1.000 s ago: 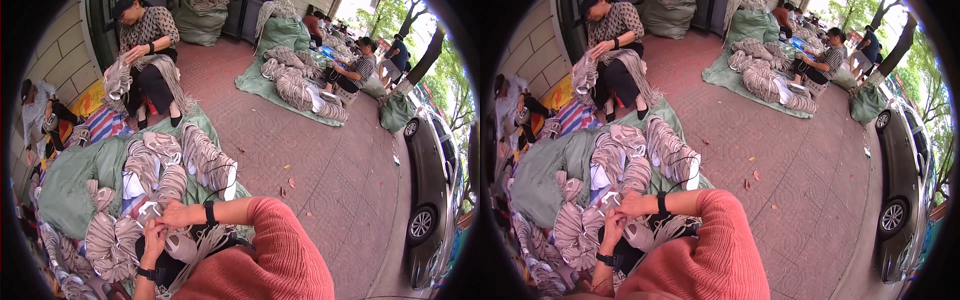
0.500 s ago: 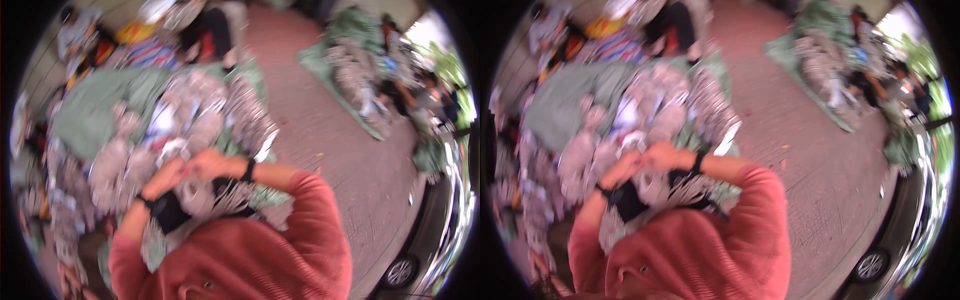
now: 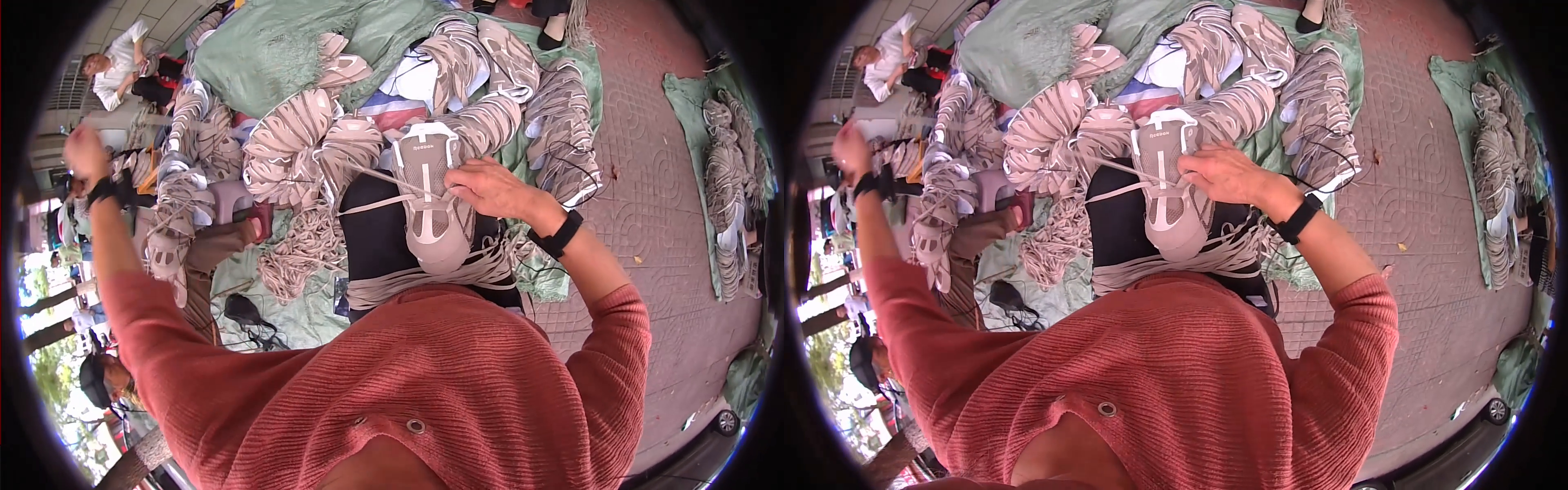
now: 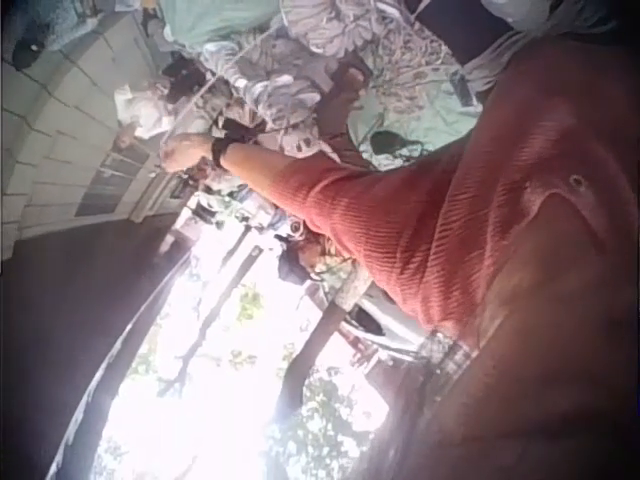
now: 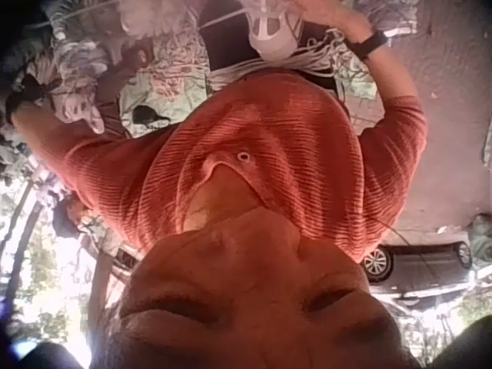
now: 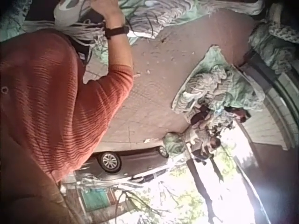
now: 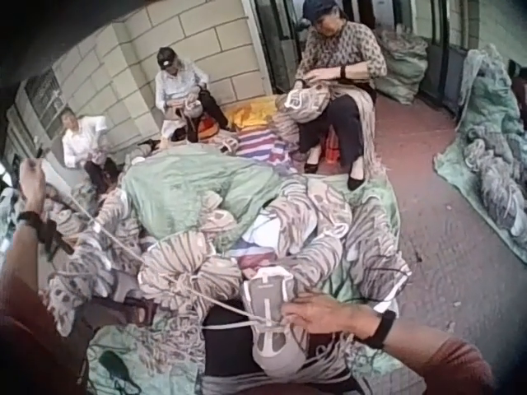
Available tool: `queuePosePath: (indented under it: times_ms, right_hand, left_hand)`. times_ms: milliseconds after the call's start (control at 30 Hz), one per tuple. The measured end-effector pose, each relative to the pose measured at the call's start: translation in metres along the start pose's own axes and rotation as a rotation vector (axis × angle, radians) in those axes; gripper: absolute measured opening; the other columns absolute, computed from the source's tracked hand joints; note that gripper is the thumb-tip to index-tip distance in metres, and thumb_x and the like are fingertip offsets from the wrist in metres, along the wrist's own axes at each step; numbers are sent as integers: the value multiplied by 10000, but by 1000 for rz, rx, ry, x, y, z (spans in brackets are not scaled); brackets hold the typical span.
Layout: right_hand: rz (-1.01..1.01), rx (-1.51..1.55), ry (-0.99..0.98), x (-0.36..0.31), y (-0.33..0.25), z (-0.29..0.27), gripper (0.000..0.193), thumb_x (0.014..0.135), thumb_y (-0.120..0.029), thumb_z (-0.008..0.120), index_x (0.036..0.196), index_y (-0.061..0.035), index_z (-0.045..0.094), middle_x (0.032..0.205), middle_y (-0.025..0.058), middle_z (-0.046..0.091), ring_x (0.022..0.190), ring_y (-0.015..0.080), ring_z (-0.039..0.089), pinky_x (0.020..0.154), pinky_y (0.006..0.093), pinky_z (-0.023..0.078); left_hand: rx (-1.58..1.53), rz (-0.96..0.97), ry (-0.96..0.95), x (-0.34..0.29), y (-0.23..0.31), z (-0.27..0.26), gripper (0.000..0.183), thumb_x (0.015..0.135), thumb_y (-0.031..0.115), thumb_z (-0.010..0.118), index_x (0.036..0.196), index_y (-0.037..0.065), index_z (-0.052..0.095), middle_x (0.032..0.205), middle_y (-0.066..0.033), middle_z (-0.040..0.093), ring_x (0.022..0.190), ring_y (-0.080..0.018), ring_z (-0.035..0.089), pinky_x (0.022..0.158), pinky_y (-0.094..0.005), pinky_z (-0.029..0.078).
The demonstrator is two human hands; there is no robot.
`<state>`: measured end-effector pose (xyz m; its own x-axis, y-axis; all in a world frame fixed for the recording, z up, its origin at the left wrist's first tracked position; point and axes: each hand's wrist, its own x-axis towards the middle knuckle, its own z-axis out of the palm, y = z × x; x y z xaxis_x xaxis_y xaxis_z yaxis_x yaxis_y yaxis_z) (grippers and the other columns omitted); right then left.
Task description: Lacing and sorting shoe components in a manufacturing assembly setting.
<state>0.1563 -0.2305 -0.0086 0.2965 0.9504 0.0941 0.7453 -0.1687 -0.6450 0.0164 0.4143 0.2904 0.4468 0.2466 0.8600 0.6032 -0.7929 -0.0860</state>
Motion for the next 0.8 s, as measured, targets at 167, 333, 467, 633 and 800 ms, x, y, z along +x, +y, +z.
queuePosePath:
  times_ms: [167,333,467,633,800]
  right_hand:
    - [-15,86,19,-1,11,11,104,869,-177,502,947,-108,514,782,98,524,864,279,515,794,396,358]
    - [63,249,26,4,-13,2,238,801,-79,559,1025,-136,506,814,81,549,774,275,554,703,380,437]
    - [97,274,178,-22,-14,6,311,751,-1,570,1032,-127,518,817,72,548,705,263,557,640,366,450]
    - [49,276,265,-16,-21,18,230,740,12,565,935,-110,557,811,62,518,711,268,548,650,362,454]
    - [-115,-72,238,-12,-14,16,169,741,-19,583,883,-107,556,824,61,502,732,270,549,656,367,459]
  left_hand:
    - [426,-177,128,9,-126,-56,442,707,445,606,634,14,663,620,-157,633,589,-327,609,541,-437,466]
    - [-99,-371,-28,-142,-78,-8,276,788,255,588,882,-1,627,795,-137,641,699,-259,612,686,-381,494]
    - [-839,-306,-506,-238,152,-14,486,775,-25,536,1229,23,372,894,-53,538,714,-112,528,637,-224,459]
    - [-1064,-41,-765,-306,298,-65,254,775,2,593,1019,47,541,856,-54,542,728,-146,538,644,-276,457]
    - [-1256,292,-954,-333,377,-97,124,760,25,628,877,51,596,894,-72,533,786,-225,552,668,-300,462]
